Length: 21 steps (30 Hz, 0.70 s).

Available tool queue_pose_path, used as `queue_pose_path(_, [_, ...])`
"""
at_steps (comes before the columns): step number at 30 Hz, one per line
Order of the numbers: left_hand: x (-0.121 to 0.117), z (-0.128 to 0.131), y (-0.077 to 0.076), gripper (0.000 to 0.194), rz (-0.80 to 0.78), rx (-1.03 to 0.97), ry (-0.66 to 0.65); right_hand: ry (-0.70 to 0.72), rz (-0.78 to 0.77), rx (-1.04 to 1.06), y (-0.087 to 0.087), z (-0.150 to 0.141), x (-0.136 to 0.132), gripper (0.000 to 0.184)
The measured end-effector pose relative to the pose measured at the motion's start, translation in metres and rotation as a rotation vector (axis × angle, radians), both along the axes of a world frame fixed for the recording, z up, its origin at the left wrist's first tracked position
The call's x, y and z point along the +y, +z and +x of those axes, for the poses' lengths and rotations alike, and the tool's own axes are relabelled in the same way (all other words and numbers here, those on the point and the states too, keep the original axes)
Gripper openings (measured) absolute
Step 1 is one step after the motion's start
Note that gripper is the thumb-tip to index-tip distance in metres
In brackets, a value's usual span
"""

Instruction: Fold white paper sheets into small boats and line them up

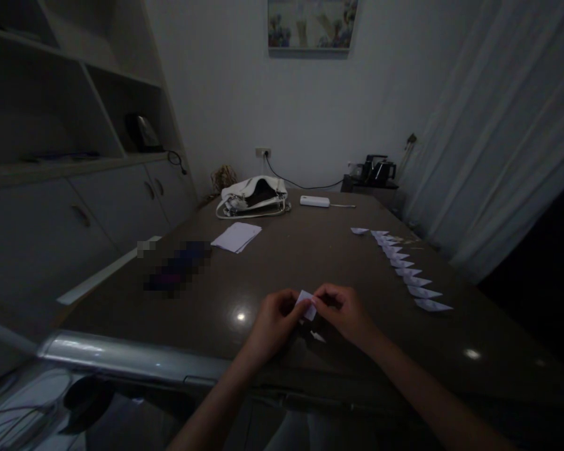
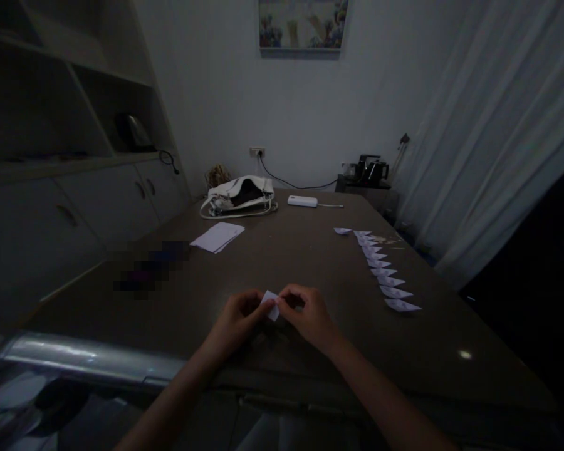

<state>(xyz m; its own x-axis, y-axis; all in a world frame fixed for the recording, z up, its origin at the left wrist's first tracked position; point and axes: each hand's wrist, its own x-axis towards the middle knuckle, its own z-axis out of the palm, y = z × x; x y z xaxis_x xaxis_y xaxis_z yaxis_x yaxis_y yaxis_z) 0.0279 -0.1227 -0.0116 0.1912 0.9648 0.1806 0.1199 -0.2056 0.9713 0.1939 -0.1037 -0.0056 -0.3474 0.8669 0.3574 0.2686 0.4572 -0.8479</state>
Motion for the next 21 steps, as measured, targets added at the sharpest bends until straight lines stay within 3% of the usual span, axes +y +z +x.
queue_pose_path(7, [-0.0017, -0.0021, 0.0013, 0.029, -0.013, -0.009, 0.033, 0.039, -0.023, -0.008, 0.0017, -0.0015, -0.0010, 0.018])
queue_pose_path(13, [0.0013, 0.0012, 0.0015, 0.029, -0.018, -0.063, 0.033, -0.063, 0.029, 0.070, 0.0008, 0.0017, 0.0021, 0.015])
queue_pose_path(21, [0.0046, -0.0024, -0.0029, 0.027, -0.040, -0.067, 0.070, -0.077, 0.079, 0.084, -0.0005, 0.0013, 0.0026, 0.015])
